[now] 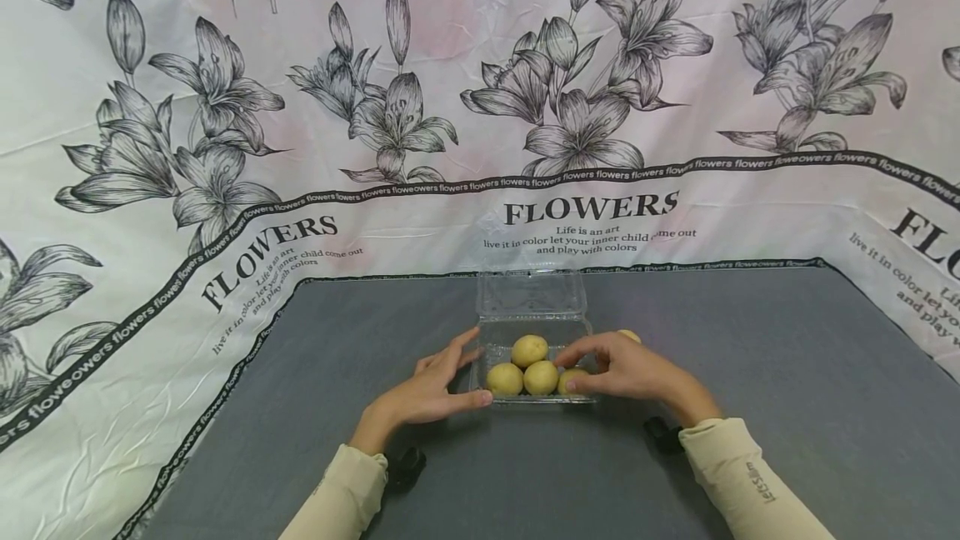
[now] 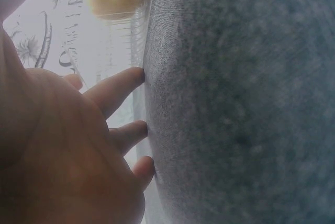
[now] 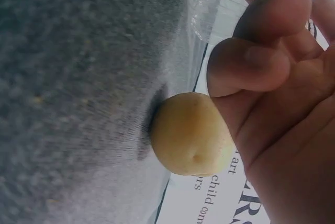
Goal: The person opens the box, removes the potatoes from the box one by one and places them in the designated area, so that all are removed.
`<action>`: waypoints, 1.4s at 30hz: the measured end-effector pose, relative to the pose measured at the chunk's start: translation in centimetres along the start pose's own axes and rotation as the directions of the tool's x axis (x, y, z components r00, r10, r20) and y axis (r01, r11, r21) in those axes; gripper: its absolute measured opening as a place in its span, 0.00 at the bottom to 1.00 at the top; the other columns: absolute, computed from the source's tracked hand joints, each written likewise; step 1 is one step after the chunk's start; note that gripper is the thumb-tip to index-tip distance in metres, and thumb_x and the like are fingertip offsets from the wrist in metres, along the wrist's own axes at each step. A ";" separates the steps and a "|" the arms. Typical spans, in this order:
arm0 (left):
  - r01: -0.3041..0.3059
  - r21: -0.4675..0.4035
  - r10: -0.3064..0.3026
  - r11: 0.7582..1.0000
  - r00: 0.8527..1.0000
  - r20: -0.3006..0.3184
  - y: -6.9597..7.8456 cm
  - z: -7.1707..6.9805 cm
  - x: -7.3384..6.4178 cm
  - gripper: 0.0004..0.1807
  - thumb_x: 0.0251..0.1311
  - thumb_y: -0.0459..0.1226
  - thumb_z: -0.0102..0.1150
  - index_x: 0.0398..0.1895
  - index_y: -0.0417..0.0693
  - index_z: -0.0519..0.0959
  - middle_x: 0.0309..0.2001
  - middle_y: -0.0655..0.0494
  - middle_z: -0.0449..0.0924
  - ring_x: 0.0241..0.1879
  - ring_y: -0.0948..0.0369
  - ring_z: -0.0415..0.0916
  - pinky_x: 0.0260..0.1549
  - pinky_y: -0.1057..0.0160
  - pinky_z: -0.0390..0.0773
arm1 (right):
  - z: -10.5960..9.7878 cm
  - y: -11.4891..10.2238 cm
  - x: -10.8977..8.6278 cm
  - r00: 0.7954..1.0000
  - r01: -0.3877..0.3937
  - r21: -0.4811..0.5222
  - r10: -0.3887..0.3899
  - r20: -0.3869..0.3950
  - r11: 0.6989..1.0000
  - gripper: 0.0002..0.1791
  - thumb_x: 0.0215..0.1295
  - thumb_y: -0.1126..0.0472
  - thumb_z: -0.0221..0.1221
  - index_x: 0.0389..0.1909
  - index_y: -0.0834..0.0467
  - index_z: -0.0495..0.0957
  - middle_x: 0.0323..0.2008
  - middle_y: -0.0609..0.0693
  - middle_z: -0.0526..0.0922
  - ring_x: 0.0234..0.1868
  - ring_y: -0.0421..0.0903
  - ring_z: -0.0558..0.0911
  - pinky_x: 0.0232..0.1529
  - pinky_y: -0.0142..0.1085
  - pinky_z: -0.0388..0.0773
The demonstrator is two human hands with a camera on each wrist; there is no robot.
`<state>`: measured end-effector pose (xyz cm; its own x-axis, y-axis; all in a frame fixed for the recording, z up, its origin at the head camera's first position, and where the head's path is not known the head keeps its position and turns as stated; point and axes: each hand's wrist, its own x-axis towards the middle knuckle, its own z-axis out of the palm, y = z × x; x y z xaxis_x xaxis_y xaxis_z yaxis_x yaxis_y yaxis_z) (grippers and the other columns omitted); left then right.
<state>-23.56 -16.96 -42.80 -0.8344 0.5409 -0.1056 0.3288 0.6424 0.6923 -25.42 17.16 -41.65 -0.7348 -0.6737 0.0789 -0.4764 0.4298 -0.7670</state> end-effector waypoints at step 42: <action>0.004 0.000 -0.004 1.000 1.000 -0.007 -0.2 0.2 0.0 0.56 0.63 0.65 0.58 0.83 0.67 0.35 0.80 0.61 0.58 0.83 0.49 0.40 0.72 0.37 0.41 | -0.1 -0.2 0.5 1.000 -0.017 -0.028 0.017 0.000 0.999 0.16 0.63 0.49 0.71 0.48 0.52 0.88 0.49 0.50 0.88 0.51 0.48 0.86 0.47 0.39 0.82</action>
<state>-23.55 -16.98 -43.10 -0.8386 0.5348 -0.1037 0.3254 0.6445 0.6919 -25.69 16.81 -41.44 -0.7430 -0.6660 0.0659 -0.4772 0.4581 -0.7499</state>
